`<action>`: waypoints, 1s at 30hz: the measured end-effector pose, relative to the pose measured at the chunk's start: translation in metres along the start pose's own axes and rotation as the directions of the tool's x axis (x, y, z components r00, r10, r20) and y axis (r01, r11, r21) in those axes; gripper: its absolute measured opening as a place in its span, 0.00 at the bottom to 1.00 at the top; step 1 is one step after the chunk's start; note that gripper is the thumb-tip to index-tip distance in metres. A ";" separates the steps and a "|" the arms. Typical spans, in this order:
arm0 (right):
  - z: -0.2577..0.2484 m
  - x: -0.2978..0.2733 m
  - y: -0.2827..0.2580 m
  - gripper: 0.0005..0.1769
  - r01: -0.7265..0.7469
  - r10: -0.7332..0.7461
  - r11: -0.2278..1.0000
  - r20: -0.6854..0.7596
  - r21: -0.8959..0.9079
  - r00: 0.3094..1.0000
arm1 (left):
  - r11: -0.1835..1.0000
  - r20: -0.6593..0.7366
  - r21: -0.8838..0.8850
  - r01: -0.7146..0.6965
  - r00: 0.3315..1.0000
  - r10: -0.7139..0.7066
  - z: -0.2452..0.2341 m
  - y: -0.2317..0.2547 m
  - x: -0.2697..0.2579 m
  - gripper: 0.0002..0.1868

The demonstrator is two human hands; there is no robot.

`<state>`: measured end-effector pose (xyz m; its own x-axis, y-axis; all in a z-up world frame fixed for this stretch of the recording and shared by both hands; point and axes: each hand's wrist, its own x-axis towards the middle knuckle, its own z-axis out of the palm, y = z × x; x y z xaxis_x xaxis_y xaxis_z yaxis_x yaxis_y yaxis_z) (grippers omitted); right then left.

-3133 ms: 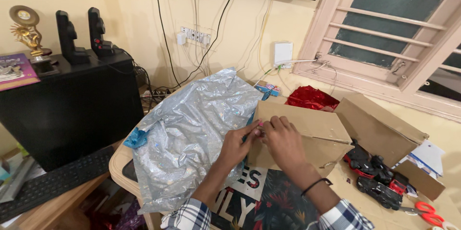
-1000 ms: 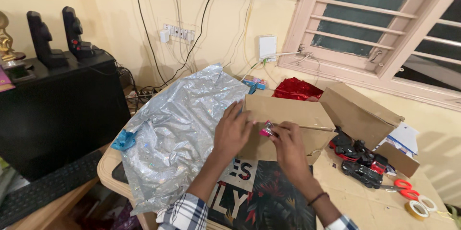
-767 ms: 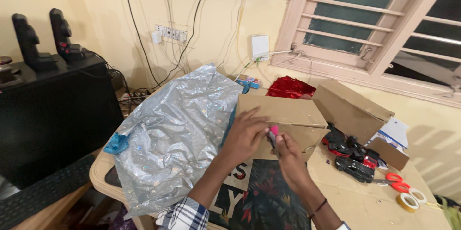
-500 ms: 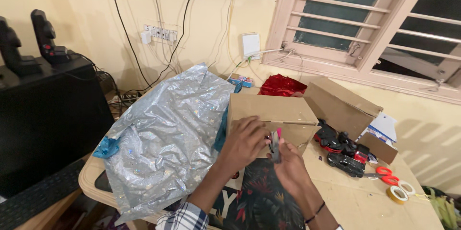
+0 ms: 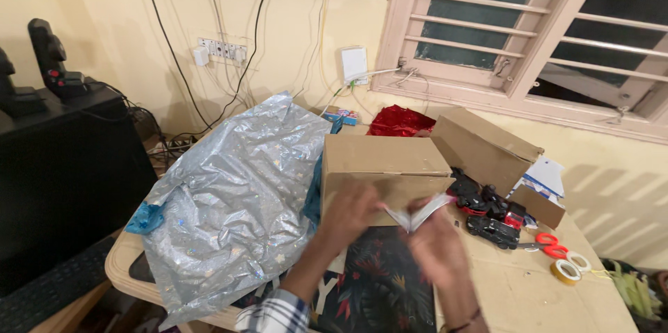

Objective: The person places small items into a blue and white box, then closes it. They then fold and staple a plain brown cardboard box shut using a handheld stapler.

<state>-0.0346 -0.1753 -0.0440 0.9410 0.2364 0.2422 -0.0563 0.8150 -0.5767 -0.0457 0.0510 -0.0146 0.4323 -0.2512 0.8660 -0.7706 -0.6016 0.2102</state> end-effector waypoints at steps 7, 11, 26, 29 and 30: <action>-0.006 0.005 -0.020 0.16 0.163 -0.158 0.966 0.042 -0.200 0.987 | 0.993 0.016 -0.077 0.090 0.996 -0.089 0.032 0.017 -0.015 0.14; -0.009 -0.002 -0.031 0.18 0.103 -0.116 0.967 -0.043 -0.233 0.992 | 0.991 -0.042 0.037 0.130 0.991 -0.129 0.045 0.030 -0.015 0.14; -0.020 0.016 -0.101 0.22 0.306 -0.317 -0.311 0.401 -0.900 0.859 | 0.953 0.261 0.303 -0.023 0.963 -0.060 0.075 -0.005 0.086 0.18; -0.016 0.022 -0.101 0.24 0.365 -0.248 -0.540 0.558 -0.758 0.792 | 0.962 0.254 0.264 0.064 0.958 -0.133 0.085 -0.006 0.085 0.13; -0.015 0.024 -0.103 0.22 0.373 -0.226 -0.555 0.567 -0.743 0.792 | 0.964 0.183 0.261 0.047 0.978 -0.097 0.087 -0.005 0.083 0.12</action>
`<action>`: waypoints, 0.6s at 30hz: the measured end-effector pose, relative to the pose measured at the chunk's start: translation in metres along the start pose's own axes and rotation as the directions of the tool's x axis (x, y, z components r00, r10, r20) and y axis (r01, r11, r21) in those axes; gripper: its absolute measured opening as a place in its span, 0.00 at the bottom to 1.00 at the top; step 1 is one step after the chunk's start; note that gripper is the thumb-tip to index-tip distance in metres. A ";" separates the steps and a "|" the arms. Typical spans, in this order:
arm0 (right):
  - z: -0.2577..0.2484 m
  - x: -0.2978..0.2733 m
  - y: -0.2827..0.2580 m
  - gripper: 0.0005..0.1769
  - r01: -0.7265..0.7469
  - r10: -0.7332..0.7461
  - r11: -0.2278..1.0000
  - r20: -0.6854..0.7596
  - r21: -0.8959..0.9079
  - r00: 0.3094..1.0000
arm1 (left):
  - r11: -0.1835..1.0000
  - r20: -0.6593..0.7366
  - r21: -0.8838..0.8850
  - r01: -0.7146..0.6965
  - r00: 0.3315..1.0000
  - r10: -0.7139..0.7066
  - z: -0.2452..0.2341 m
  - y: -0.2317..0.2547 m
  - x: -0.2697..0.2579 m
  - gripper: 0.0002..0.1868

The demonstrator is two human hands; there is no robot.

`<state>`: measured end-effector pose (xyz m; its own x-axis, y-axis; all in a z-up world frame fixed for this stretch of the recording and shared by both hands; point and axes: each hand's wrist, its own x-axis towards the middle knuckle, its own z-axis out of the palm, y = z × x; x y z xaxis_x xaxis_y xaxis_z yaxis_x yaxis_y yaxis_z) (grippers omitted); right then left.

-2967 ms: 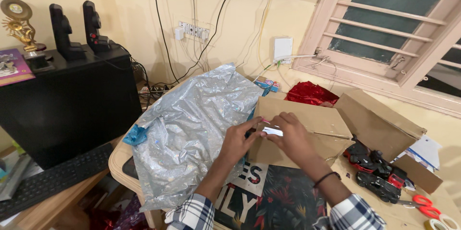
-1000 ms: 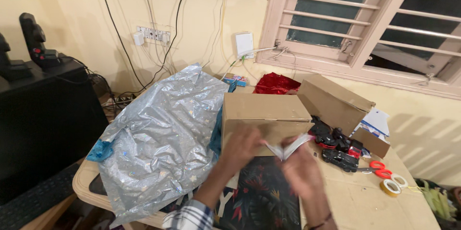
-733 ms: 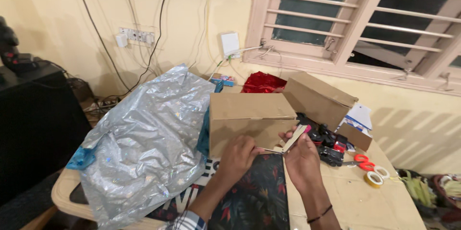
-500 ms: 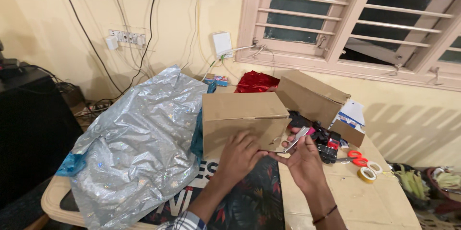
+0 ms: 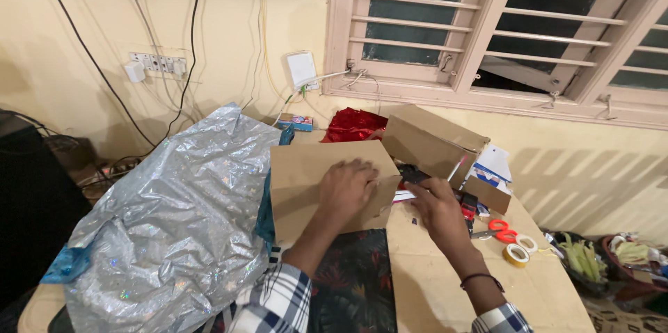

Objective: The person places small items into a blue and white box, then closes it. They then fold and staple a plain brown cardboard box shut using a handheld stapler.

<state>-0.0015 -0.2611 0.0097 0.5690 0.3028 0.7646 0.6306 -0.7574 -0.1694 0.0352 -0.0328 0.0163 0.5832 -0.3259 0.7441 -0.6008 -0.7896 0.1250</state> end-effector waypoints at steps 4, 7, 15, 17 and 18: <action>-0.004 0.015 -0.002 0.16 0.172 -0.168 0.983 0.060 -0.067 0.984 | 0.995 -0.009 -0.021 0.102 0.995 -0.103 0.003 0.004 -0.004 0.11; -0.011 0.029 -0.008 0.16 0.233 -0.228 0.969 0.066 -0.081 0.971 | 0.987 0.036 -0.023 0.157 0.987 -0.156 -0.002 0.007 -0.002 0.11; -0.024 0.066 -0.025 0.10 0.206 -0.189 0.978 0.306 -0.023 0.933 | 0.990 0.016 -0.050 0.135 0.991 -0.134 0.000 0.008 -0.003 0.12; -0.024 0.069 -0.026 0.11 0.198 -0.179 0.980 0.333 -0.026 0.926 | 0.990 0.022 -0.049 0.134 0.991 -0.133 0.002 0.007 -0.004 0.12; -0.023 0.070 -0.025 0.12 0.183 -0.164 0.983 0.348 -0.022 0.923 | 0.992 0.011 -0.047 0.118 0.993 -0.118 0.003 0.006 -0.005 0.12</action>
<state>0.0106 -0.2345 0.0819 0.6055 0.6050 0.5170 0.7121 -0.7020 -0.0125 0.0304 -0.0370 0.0116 0.6557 -0.2365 0.7171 -0.5527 -0.7974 0.2424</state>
